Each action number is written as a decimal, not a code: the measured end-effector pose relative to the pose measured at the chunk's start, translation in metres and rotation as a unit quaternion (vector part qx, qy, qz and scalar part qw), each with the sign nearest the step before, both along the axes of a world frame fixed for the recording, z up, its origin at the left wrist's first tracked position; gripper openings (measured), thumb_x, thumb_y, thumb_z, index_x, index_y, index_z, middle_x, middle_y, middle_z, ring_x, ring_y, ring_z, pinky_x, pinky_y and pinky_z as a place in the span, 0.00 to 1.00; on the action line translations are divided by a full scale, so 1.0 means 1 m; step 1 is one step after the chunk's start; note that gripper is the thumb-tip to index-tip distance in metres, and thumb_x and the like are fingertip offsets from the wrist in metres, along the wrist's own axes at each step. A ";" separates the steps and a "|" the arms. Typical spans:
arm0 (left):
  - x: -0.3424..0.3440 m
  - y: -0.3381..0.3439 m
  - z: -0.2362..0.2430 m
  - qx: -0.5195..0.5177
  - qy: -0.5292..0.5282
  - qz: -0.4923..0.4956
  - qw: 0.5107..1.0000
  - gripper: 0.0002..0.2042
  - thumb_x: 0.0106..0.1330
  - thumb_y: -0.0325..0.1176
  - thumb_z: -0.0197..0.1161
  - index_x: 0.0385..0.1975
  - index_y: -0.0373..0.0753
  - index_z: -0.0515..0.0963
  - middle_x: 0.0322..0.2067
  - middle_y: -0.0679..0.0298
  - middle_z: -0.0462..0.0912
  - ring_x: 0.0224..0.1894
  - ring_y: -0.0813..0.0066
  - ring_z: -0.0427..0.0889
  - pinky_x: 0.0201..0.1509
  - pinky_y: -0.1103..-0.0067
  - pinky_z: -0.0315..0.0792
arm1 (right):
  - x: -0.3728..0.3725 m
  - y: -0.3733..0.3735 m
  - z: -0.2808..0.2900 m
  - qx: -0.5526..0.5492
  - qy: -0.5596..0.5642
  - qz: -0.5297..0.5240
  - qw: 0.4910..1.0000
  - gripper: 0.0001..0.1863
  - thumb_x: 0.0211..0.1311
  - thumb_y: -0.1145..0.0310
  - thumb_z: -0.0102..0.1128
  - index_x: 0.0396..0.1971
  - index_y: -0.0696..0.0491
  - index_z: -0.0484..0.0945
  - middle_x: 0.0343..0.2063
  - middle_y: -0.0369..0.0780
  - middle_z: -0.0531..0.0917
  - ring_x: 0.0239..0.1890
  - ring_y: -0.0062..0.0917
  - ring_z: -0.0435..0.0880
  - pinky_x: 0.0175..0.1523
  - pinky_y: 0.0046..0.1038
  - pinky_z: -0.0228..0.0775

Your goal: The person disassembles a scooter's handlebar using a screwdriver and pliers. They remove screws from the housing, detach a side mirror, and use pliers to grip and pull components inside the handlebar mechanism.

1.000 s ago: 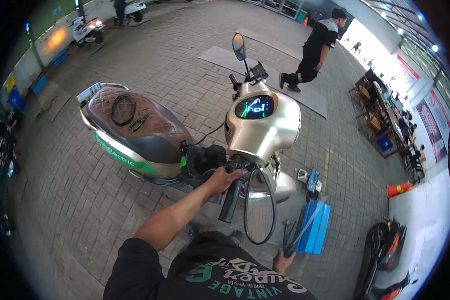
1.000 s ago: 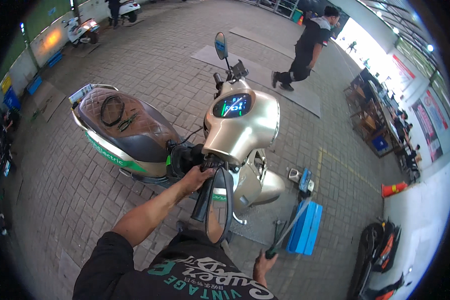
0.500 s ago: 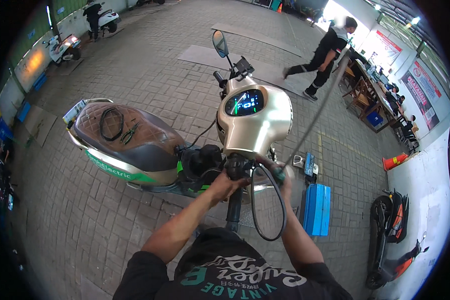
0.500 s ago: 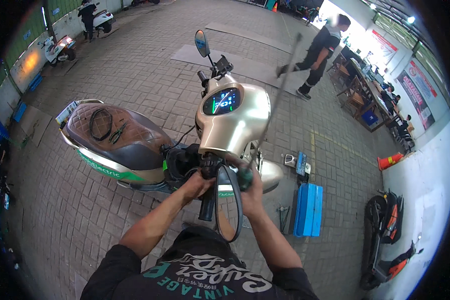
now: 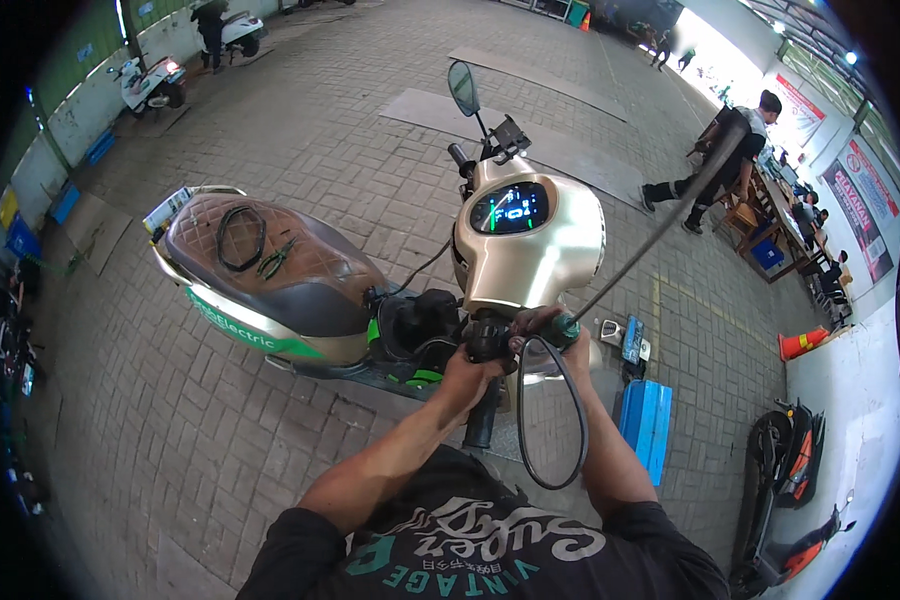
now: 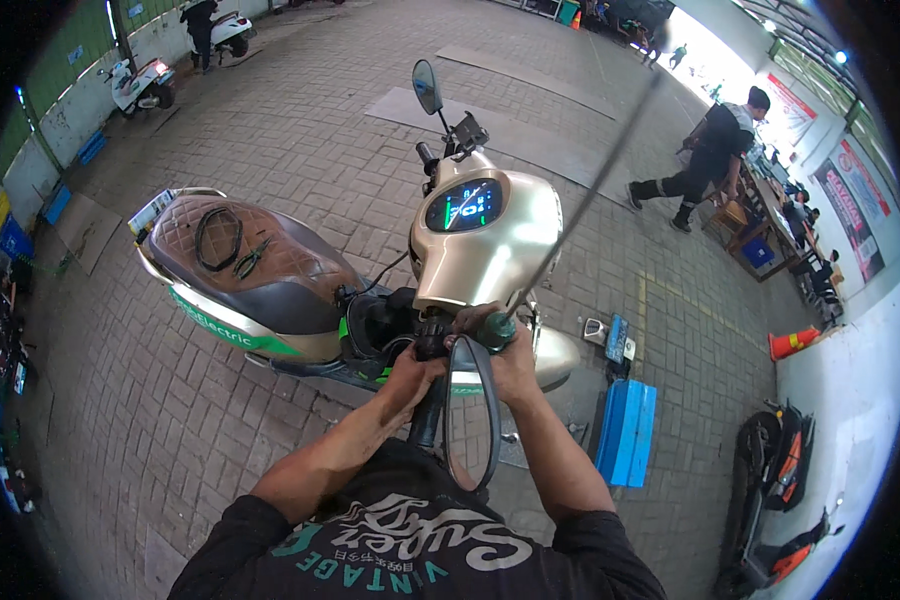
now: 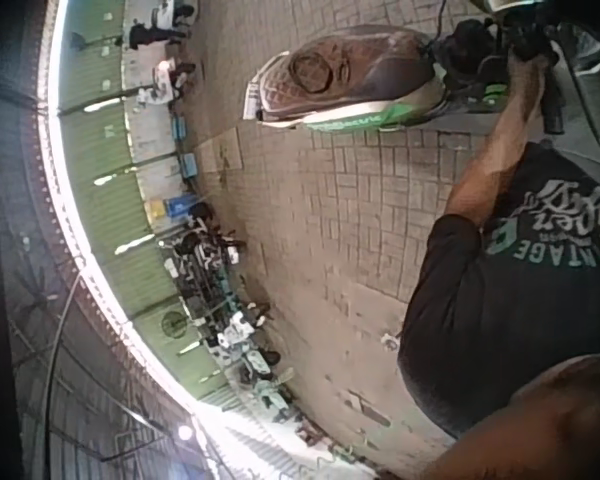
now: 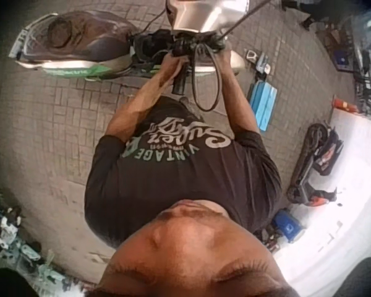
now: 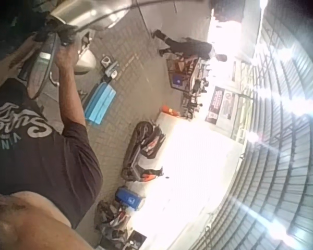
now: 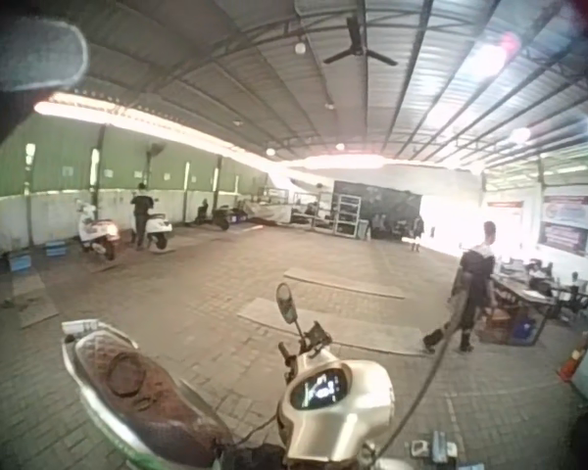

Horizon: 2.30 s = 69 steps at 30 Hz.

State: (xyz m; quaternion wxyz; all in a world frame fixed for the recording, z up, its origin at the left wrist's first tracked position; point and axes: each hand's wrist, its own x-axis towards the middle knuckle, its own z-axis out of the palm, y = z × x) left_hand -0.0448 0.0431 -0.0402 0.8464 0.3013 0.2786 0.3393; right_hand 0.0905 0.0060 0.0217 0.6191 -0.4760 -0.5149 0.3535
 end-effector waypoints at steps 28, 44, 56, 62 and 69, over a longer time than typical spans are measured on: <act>-0.008 0.017 0.001 -0.032 0.281 -0.026 0.959 0.21 0.59 0.54 0.56 0.40 0.41 0.72 0.25 0.63 0.71 0.18 0.75 0.72 0.17 0.81 0.71 | 0.076 -0.122 -0.044 -0.285 -0.057 -0.220 0.931 0.17 0.45 0.71 0.66 0.34 0.58 0.71 0.26 0.41 0.77 0.30 0.24 0.75 0.38 0.28 0.68; -0.048 -0.001 -0.110 -0.166 -0.123 -0.062 0.976 0.25 0.59 0.54 0.55 0.45 0.38 0.67 0.26 0.61 0.70 0.27 0.69 0.73 0.30 0.73 0.78 | 0.147 -0.208 -0.063 -0.445 -0.232 -0.200 0.842 0.19 0.43 0.67 0.66 0.28 0.59 0.66 0.20 0.48 0.73 0.23 0.38 0.71 0.33 0.33 0.65; -0.012 0.029 -0.120 -0.194 -0.213 -0.055 0.956 0.26 0.59 0.54 0.52 0.47 0.38 0.68 0.35 0.57 0.74 0.26 0.65 0.73 0.26 0.68 0.75 | 0.151 -0.216 -0.048 -0.441 -0.225 -0.212 0.843 0.18 0.42 0.69 0.67 0.27 0.60 0.66 0.21 0.45 0.73 0.24 0.33 0.71 0.33 0.32 0.65; -0.006 0.020 -0.114 -0.238 -0.290 -0.090 0.923 0.26 0.59 0.54 0.51 0.48 0.38 0.69 0.37 0.56 0.75 0.29 0.64 0.73 0.28 0.69 0.73 | 0.149 -0.220 -0.049 -0.436 -0.243 -0.225 0.837 0.19 0.42 0.67 0.67 0.27 0.59 0.66 0.20 0.46 0.72 0.23 0.34 0.69 0.33 0.32 0.64; -0.041 0.036 -0.171 -0.143 -0.036 -0.100 0.984 0.28 0.58 0.51 0.53 0.50 0.34 0.66 0.31 0.60 0.74 0.28 0.68 0.69 0.33 0.72 0.66 | 0.138 -0.212 -0.051 -0.479 -0.265 -0.189 0.815 0.19 0.42 0.67 0.67 0.29 0.59 0.67 0.23 0.47 0.74 0.27 0.36 0.74 0.35 0.34 0.66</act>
